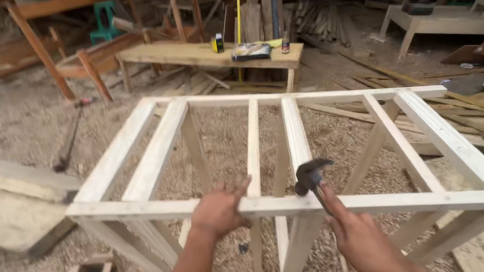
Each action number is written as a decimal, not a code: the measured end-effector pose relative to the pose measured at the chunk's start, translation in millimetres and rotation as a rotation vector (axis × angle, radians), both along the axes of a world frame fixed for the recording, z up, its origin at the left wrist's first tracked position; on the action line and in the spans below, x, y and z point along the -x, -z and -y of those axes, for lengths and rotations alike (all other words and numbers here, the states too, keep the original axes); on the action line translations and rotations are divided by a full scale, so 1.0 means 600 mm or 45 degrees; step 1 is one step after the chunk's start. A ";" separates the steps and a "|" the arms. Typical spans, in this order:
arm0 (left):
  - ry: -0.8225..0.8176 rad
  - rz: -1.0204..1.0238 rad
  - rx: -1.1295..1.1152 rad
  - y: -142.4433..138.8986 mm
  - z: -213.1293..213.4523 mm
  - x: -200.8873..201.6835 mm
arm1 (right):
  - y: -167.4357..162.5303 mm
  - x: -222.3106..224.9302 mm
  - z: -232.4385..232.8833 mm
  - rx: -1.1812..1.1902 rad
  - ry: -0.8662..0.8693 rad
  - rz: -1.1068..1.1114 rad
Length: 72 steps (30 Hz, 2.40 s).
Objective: The person hammers nails into a light-colored wooden frame using a claw hammer. They hold each nail with the left hand and strike with the right, working along the top edge of the frame in a workshop setting.
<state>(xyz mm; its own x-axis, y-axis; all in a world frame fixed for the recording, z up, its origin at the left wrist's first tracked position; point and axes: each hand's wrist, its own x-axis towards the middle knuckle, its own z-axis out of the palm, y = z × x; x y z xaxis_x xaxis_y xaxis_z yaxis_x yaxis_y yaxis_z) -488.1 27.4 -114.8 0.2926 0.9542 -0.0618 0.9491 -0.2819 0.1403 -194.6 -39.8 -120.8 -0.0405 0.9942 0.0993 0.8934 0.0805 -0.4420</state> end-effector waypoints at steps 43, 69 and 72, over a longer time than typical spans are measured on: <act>-0.158 -0.178 0.086 -0.005 -0.002 -0.092 | -0.089 0.006 0.043 0.258 -0.138 0.013; -0.090 0.127 -0.421 0.006 -0.021 -0.173 | -0.126 0.004 0.057 0.355 0.054 -0.116; -0.034 0.168 -0.306 -0.013 -0.013 -0.170 | -0.107 -0.001 0.057 0.304 0.066 -0.037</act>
<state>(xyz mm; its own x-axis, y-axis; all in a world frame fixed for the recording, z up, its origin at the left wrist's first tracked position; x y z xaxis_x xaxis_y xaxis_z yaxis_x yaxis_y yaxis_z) -386.3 34.9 -107.0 0.2576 0.9444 0.2044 0.9346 -0.2972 0.1952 -194.1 -73.7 -56.7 0.0109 0.9904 -0.1381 0.8801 -0.0750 -0.4689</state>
